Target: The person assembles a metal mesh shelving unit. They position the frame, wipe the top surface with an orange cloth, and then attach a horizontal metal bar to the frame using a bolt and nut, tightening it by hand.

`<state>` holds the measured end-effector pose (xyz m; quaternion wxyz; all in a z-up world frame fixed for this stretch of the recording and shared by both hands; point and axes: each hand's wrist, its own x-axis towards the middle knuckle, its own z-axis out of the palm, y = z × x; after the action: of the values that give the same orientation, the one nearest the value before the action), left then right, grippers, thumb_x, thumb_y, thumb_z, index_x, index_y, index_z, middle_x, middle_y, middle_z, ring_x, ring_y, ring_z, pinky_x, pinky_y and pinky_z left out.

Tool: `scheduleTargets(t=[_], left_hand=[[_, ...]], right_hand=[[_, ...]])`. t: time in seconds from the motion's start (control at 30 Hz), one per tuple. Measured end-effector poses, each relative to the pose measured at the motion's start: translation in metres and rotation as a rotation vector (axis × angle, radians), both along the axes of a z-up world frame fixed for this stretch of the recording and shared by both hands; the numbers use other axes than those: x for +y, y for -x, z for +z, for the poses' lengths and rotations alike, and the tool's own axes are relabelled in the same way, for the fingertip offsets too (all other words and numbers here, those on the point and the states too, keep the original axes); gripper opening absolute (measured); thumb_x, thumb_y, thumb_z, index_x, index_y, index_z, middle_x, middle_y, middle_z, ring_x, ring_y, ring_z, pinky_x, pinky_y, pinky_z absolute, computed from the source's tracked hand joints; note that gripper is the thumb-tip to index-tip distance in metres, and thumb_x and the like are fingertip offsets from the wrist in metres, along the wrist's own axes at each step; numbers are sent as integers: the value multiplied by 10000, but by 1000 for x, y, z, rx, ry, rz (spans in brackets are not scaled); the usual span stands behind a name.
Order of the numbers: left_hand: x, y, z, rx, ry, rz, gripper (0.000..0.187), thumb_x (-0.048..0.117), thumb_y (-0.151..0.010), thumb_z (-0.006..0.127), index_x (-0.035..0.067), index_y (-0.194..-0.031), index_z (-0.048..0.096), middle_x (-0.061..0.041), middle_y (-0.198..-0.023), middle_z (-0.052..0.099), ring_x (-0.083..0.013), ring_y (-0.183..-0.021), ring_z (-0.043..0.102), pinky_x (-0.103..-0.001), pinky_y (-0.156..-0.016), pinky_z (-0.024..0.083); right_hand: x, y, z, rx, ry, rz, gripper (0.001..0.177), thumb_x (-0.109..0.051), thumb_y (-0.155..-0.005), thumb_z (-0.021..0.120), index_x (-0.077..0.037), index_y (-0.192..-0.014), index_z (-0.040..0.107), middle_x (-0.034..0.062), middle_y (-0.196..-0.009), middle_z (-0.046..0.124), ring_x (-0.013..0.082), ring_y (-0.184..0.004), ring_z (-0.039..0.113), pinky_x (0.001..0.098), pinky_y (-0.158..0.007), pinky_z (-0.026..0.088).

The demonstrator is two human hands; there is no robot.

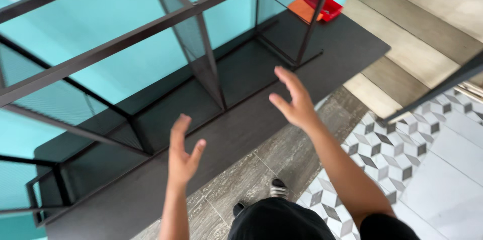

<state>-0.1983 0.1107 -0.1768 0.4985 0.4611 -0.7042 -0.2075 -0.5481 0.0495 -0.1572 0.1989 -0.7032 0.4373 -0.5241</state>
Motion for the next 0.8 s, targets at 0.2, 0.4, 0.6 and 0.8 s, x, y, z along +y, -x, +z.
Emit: scheduleTargets(t=[0.2, 0.4, 0.6, 0.8], left_hand=[[29, 76, -107, 475, -555, -176, 609, 325, -989, 599, 5, -1490, 470, -187, -1453, 603, -287, -1351, 575, -422, -1135, 412], [36, 155, -140, 428, -776, -320, 574, 353, -1009, 538, 18, -1475, 500, -175, -1408, 655, -271, -1299, 633, -399, -1100, 436], [15, 269, -161, 343, -772, -422, 392, 271, -1005, 579, 2, -1286, 624, -114, -1213, 733, -207, -1132, 690, -363, -1004, 516], [-4, 374, -193, 389, -735, -366, 250, 212, -1019, 592, -12, -986, 699, -67, -1004, 773, -140, -983, 688, -310, -918, 531]], right_hand=[[76, 40, -97, -491, -460, 73, 615, -308, -1009, 596, -63, -1542, 411, 159, -1547, 494, 273, -1390, 539, 394, -1118, 452], [121, 147, -156, -528, -629, -51, 523, -292, -1019, 531, -55, -1483, 495, 135, -1450, 594, 228, -1241, 644, 364, -1010, 520], [135, 250, -198, -505, -630, -19, 270, -205, -1016, 588, 20, -1120, 692, 105, -1038, 753, 172, -995, 717, 320, -907, 575], [116, 306, -236, -434, -621, -317, 358, -238, -1034, 636, 42, -812, 648, 38, -708, 660, 90, -671, 574, 255, -626, 457]])
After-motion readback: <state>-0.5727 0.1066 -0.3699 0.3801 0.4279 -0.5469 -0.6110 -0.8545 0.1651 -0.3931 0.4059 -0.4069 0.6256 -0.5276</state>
